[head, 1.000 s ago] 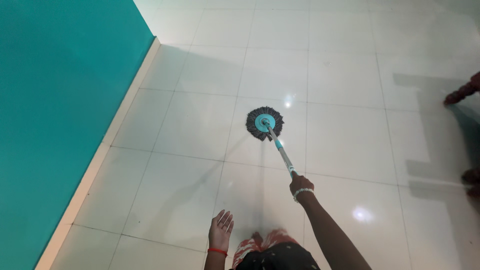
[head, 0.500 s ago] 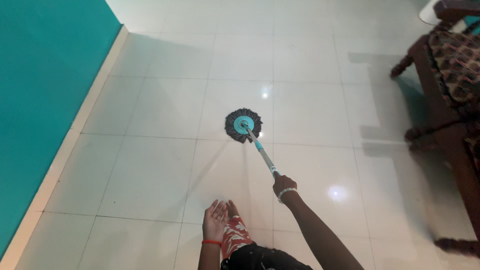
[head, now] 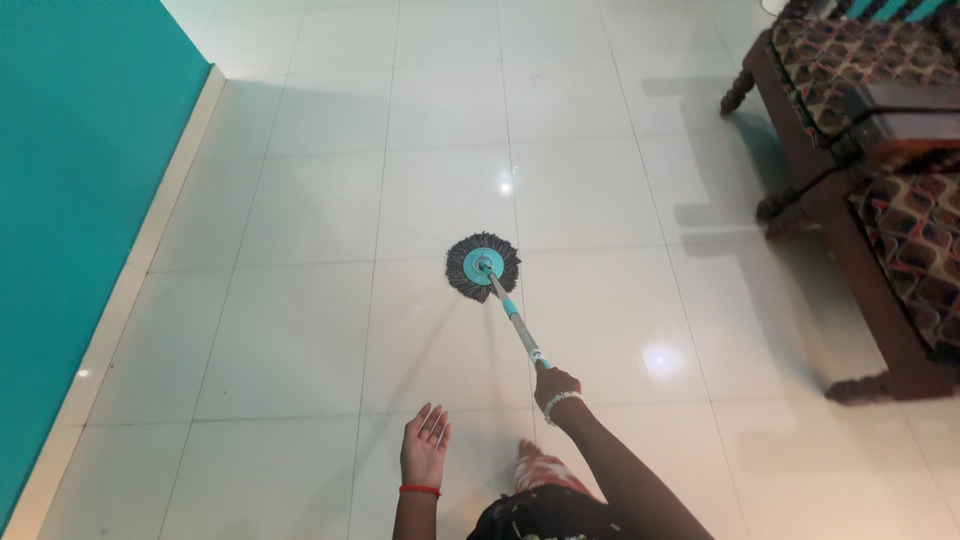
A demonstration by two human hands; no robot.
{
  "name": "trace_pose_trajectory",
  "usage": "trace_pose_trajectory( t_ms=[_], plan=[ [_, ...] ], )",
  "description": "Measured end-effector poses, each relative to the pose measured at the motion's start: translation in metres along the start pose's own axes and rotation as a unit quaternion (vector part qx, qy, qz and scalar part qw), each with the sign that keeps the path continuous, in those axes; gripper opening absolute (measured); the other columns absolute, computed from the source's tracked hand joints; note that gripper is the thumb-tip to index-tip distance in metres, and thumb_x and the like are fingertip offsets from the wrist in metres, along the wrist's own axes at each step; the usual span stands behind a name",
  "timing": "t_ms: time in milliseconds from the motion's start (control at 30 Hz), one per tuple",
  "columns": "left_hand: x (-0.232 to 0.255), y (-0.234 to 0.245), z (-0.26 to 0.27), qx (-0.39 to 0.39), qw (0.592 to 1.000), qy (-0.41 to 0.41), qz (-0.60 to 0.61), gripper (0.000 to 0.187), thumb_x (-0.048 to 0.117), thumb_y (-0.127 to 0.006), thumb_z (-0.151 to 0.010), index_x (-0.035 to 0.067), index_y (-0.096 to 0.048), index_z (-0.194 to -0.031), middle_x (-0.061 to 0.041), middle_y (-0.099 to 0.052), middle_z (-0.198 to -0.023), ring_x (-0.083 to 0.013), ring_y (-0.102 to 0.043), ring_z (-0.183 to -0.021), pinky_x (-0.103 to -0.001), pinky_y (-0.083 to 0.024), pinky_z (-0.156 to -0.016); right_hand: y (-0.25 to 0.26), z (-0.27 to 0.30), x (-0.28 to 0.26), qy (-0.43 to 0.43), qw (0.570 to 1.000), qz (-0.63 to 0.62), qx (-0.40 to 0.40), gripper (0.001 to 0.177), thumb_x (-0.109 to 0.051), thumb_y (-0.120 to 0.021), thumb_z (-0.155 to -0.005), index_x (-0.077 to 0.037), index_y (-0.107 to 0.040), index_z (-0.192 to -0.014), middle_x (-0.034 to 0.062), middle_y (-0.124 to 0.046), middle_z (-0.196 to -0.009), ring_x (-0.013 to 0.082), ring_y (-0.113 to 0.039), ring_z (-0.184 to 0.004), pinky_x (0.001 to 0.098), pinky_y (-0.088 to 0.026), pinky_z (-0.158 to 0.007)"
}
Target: The person mops a white tiled floor using a blue and grey spin mop. They move systematically across the room, cleaning the floor area near a teal wall and around a white pedestal sink.
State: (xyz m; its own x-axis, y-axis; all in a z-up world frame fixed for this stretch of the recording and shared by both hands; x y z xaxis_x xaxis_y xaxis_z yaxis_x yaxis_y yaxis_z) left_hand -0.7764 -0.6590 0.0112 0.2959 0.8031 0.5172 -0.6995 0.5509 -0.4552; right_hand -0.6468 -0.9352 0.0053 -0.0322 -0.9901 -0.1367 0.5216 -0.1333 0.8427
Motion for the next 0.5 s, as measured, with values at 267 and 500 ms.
trace_pose_trajectory(
  t_ms=[267,500],
  plan=[
    [-0.015,0.115,0.092,-0.032,0.999,-0.002,0.004,0.051,0.031,-0.05,-0.098,0.003,-0.055,-0.14,-0.012,-0.062,-0.134,-0.0226,-0.059,-0.122,-0.038,-0.049,-0.103,-0.103,0.11,-0.016,0.01,0.999,0.023,0.045,0.047,-0.021,-0.055,-0.097,-0.007,-0.048,-0.141,0.0148,-0.074,-0.102,0.0309,-0.076,-0.093,0.0442,-0.063,-0.076],
    [-0.038,0.196,0.174,-0.013,1.0,0.003,-0.022,0.05,0.03,-0.049,-0.099,0.003,-0.054,-0.141,-0.014,-0.062,-0.132,-0.0234,-0.06,-0.124,-0.039,-0.049,-0.107,-0.147,0.219,-0.017,-0.016,1.0,0.026,0.007,0.05,-0.018,-0.057,-0.097,-0.005,-0.045,-0.144,0.0153,-0.074,-0.105,0.0308,-0.076,-0.093,0.0447,-0.063,-0.074]
  ],
)
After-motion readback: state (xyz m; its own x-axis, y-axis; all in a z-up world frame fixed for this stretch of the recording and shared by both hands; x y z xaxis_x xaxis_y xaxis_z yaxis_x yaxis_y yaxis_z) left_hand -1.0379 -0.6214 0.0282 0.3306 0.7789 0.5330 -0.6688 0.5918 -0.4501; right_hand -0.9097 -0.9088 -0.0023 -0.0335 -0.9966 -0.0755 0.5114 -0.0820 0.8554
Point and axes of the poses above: each hand's wrist, its own z-axis away from the middle knuckle, its own y-axis out of the back of the hand, x = y × z, the point moved 6 cm from there along -z, towards the middle knuckle
